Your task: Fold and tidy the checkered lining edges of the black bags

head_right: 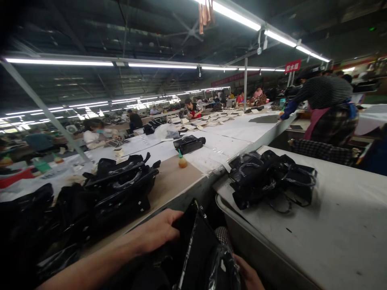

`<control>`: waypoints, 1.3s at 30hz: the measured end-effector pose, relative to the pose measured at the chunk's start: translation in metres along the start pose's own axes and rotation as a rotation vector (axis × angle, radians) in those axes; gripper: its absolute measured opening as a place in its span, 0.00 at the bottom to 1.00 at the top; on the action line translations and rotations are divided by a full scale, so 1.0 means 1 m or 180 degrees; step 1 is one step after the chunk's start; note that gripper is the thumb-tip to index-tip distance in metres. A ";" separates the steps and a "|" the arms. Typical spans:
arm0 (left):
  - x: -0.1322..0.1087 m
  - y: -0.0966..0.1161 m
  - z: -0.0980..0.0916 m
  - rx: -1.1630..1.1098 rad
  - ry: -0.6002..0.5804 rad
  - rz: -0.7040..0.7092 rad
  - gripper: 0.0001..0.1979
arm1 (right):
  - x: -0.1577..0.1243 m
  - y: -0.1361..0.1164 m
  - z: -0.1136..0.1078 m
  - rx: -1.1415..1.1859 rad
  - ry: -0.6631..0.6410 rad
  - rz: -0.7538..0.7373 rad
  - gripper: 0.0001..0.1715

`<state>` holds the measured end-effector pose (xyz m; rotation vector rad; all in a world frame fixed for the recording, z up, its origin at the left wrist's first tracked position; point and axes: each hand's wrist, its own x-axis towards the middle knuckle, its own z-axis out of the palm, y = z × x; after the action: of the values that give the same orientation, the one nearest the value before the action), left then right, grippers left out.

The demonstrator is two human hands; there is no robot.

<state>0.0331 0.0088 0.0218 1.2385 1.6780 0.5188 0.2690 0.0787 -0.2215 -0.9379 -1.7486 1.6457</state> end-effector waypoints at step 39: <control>0.024 -0.027 0.036 0.1174 0.0074 0.0452 0.14 | 0.010 -0.198 0.010 -0.3800 0.0391 -0.0936 0.07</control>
<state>0.0504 0.0123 -0.0264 1.6313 1.7651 0.3154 0.2326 0.0797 -0.0259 -1.1069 -2.5997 0.2200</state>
